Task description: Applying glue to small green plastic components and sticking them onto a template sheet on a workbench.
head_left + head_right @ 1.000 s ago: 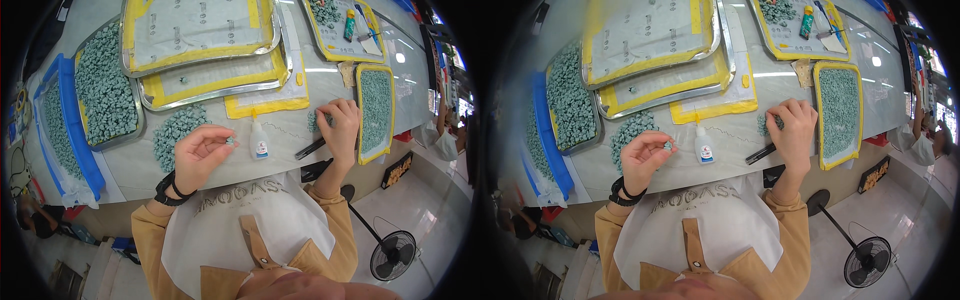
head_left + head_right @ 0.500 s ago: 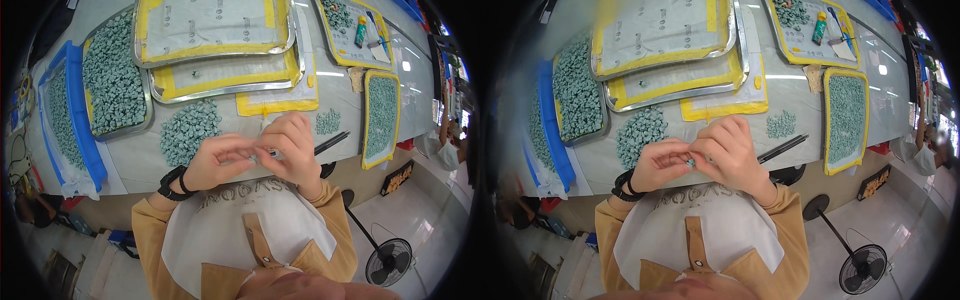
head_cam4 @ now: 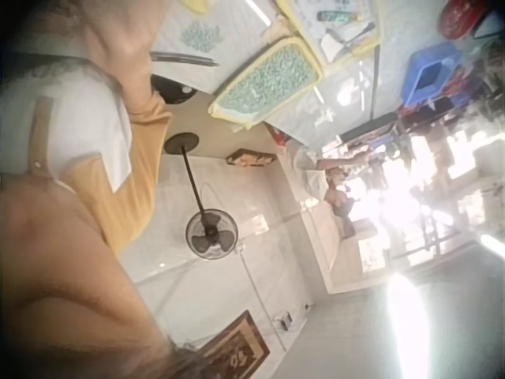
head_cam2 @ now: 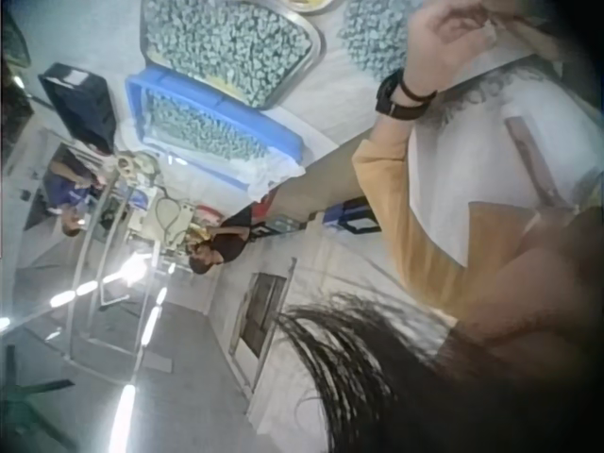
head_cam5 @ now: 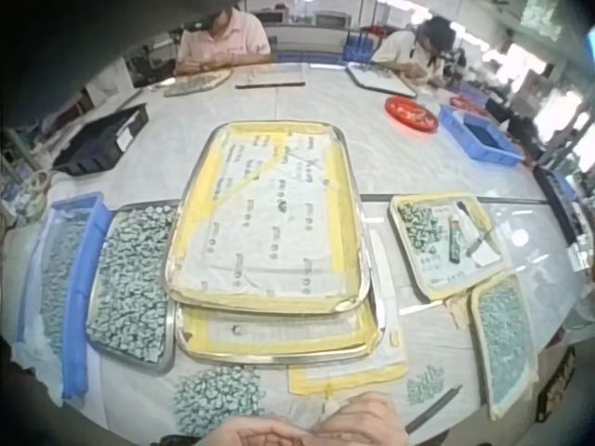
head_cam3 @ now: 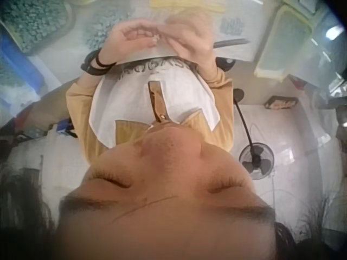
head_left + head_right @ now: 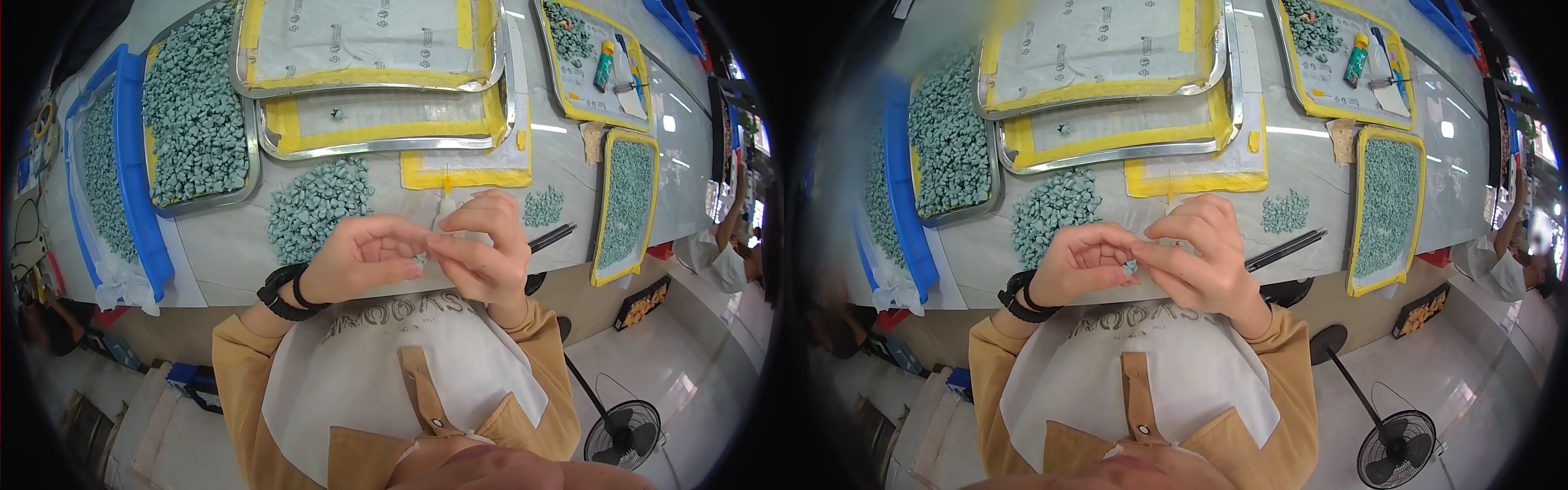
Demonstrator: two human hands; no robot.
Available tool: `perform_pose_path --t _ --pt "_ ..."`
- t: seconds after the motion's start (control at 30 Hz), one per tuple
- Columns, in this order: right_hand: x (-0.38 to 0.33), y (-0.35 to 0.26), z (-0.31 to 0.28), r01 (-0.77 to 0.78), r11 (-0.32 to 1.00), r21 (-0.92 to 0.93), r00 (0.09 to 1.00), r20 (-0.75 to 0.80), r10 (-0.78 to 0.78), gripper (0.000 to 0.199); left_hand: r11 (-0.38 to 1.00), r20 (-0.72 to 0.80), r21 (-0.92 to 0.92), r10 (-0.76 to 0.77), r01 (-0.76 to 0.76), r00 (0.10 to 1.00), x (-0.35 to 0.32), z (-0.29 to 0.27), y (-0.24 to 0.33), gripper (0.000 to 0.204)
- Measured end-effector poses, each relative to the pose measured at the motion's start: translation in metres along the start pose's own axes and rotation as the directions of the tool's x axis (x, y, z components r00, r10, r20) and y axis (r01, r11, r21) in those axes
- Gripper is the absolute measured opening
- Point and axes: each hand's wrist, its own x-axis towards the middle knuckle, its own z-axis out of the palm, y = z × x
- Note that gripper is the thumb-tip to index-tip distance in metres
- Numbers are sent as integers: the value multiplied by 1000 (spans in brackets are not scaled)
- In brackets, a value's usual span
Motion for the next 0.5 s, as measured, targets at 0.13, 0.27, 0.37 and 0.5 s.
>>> perform_pose_path --t 0.13,0.27,0.37,0.5 --pt "-1 -1 -2 6 1000 -3 1000 4 -6 33 1000 -21 -18 -17 17 1000 -1 0 0 30" --pt "0 -4 -4 13 999 -44 1000 19 -12 31 1000 -48 -3 -28 28 998 0 1 -1 29" --pt "-1 -6 -7 45 992 -115 998 43 -40 29 1000 -21 15 -22 22 1000 -2 -4 -2 31" --pt "-3 -8 -5 57 984 -166 998 31 -53 30 999 -38 -10 -44 44 998 -1 -3 -1 31"
